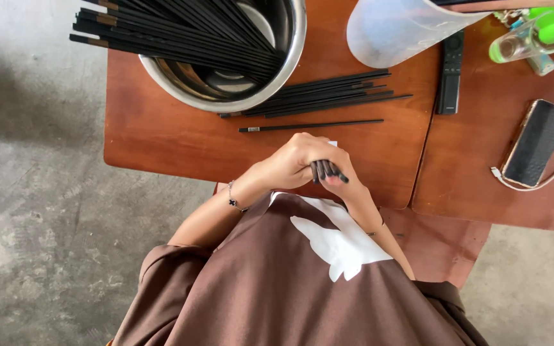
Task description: Cleaning and sorting chopsticks on a table.
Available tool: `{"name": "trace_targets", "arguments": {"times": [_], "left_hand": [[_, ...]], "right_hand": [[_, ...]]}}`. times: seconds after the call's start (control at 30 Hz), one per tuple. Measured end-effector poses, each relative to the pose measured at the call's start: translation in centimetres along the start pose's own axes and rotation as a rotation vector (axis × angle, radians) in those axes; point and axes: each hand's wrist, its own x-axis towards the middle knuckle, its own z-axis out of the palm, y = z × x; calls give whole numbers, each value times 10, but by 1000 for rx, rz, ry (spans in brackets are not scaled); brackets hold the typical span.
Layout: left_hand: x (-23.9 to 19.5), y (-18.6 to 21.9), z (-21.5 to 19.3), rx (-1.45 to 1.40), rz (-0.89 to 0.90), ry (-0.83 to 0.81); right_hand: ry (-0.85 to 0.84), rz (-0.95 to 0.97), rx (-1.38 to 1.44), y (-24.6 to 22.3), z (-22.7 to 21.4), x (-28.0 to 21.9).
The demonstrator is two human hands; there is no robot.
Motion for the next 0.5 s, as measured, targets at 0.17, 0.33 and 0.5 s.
{"name": "trace_targets", "arguments": {"times": [0.17,0.33,0.5], "left_hand": [[-19,-6,0,-107,38,120],[-16,-6,6,-123,8,102],[10,44,-5,37,128,162]], "right_hand": [[-130,153,-126,-53,0,17],[-101,-360,-240,-115,-25,31],[-15,-158,-273,-56,-16,2]]}}
